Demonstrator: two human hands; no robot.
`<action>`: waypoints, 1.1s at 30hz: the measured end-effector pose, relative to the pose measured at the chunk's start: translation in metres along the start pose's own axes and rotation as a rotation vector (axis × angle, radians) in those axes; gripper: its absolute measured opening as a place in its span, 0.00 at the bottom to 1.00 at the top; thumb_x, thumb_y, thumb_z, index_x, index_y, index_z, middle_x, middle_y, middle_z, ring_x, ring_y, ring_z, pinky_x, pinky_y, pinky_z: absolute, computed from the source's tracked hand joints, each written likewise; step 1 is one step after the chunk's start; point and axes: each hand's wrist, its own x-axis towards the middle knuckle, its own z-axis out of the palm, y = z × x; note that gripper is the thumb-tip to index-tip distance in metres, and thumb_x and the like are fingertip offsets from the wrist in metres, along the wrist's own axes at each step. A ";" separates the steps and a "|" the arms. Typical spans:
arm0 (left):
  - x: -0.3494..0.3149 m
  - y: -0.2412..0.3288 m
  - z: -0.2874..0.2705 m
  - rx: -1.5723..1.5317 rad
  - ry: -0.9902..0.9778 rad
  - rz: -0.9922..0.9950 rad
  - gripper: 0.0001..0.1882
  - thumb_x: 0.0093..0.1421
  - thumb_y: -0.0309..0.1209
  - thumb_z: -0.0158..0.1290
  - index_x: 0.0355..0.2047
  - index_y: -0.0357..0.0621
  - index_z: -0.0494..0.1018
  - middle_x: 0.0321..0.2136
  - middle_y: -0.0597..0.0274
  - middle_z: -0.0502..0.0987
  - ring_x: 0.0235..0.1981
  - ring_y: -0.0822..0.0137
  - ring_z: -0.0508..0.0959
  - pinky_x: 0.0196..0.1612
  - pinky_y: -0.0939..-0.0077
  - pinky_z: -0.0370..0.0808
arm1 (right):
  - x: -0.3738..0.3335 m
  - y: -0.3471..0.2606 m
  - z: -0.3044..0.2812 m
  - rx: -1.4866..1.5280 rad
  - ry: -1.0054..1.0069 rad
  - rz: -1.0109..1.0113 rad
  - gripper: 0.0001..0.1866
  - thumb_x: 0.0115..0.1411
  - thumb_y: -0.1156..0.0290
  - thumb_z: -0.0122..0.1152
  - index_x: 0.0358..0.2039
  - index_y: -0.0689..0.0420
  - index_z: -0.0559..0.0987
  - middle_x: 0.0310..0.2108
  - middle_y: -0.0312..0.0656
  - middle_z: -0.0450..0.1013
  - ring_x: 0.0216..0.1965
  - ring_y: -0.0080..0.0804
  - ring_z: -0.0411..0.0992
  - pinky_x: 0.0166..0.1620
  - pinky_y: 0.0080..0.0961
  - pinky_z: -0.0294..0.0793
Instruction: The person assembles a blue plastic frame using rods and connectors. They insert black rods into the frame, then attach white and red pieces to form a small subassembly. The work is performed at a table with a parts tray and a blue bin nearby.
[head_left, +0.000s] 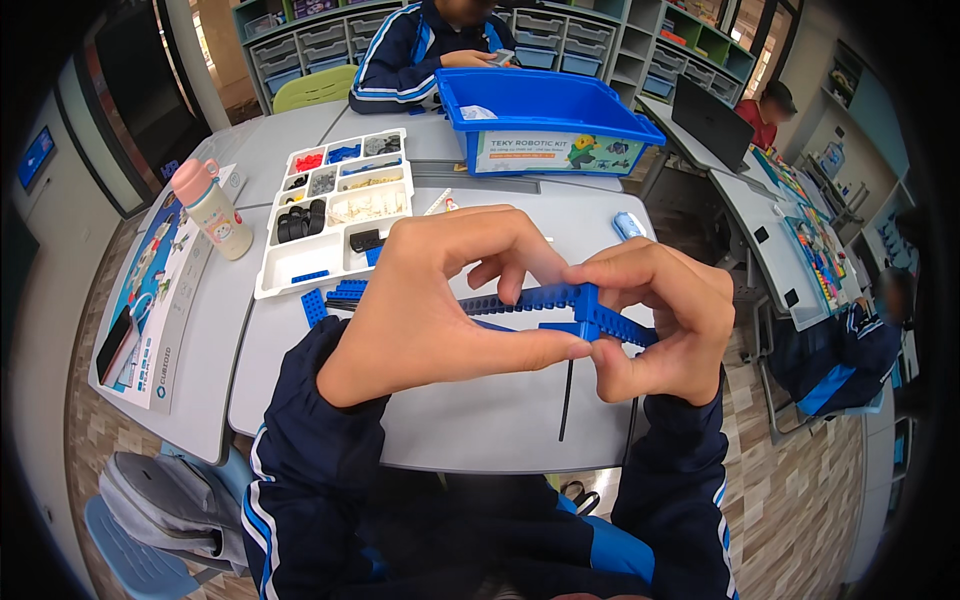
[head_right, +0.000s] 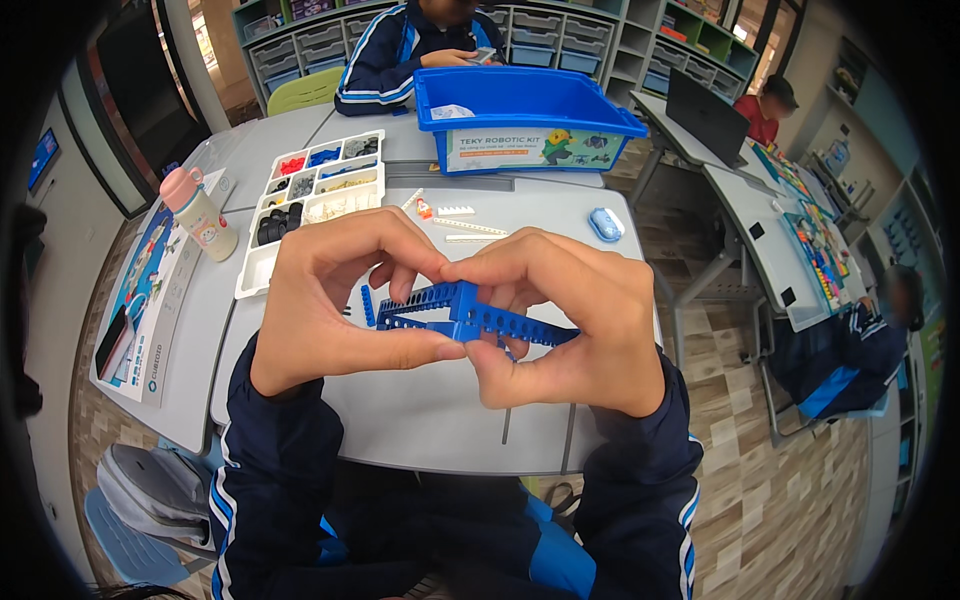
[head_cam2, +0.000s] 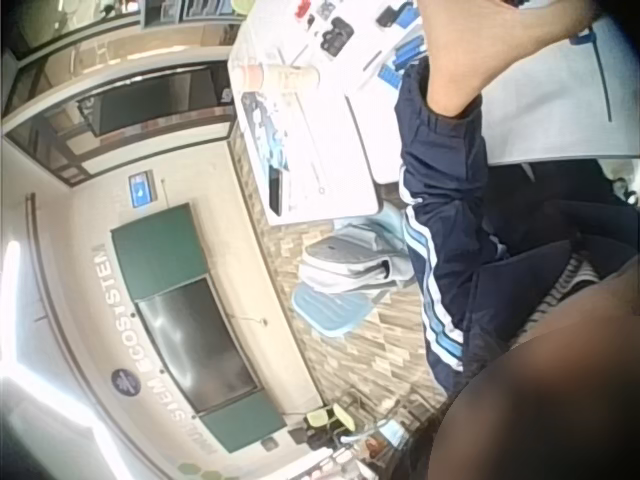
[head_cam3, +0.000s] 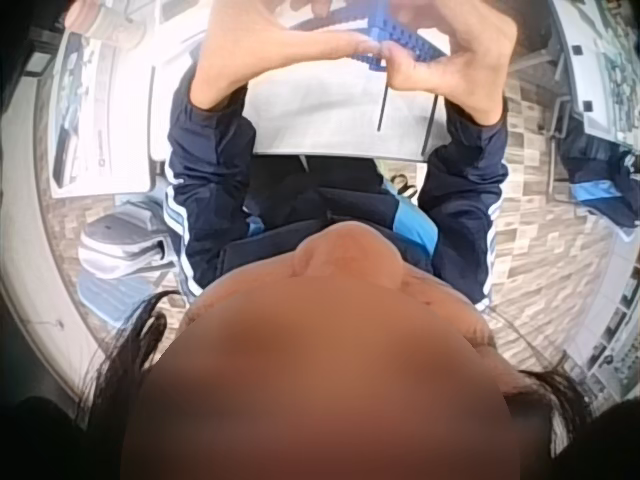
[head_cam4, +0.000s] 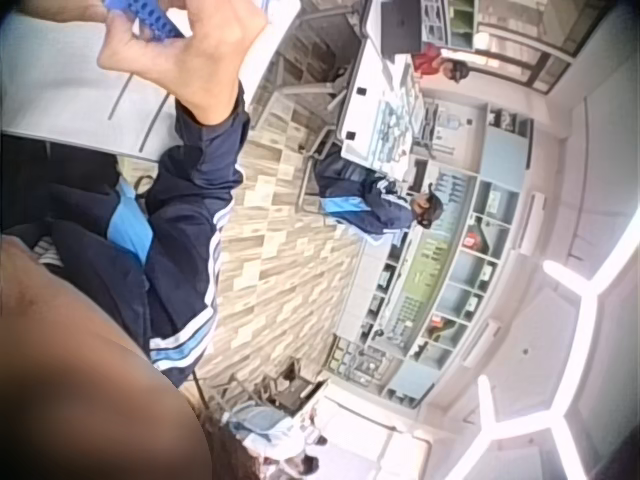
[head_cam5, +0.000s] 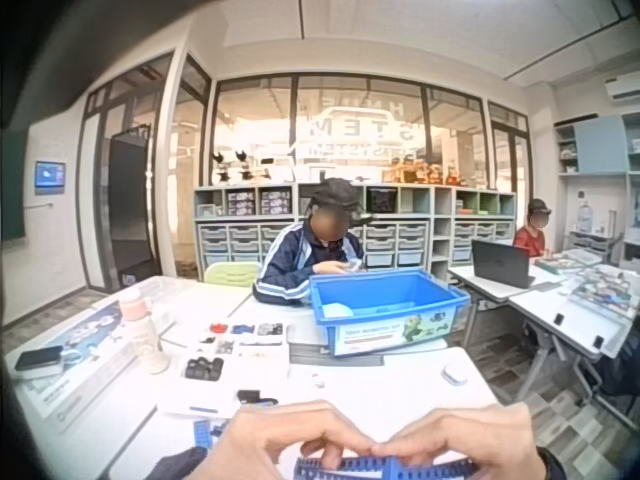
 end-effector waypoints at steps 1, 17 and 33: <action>-0.001 0.001 -0.002 0.002 -0.032 -0.027 0.21 0.39 0.29 0.74 0.33 0.40 0.79 0.28 0.66 0.76 0.27 0.77 0.69 0.30 0.83 0.62 | 0.000 -0.001 -0.001 -0.003 0.003 -0.003 0.22 0.38 0.77 0.69 0.39 0.61 0.82 0.29 0.40 0.78 0.27 0.23 0.77 0.33 0.17 0.79; -0.001 0.004 -0.002 0.002 0.026 -0.026 0.16 0.45 0.31 0.72 0.31 0.40 0.79 0.22 0.68 0.75 0.23 0.78 0.70 0.27 0.83 0.64 | 0.002 -0.009 -0.002 -0.112 -0.024 -0.027 0.24 0.38 0.76 0.67 0.41 0.64 0.82 0.29 0.43 0.77 0.28 0.27 0.77 0.33 0.19 0.78; -0.001 0.011 -0.003 -0.014 -0.040 0.027 0.20 0.45 0.29 0.71 0.39 0.40 0.78 0.32 0.64 0.75 0.26 0.77 0.72 0.27 0.84 0.66 | -0.007 -0.021 -0.001 -0.080 0.017 0.011 0.25 0.44 0.79 0.71 0.45 0.67 0.76 0.33 0.45 0.79 0.33 0.29 0.80 0.41 0.22 0.80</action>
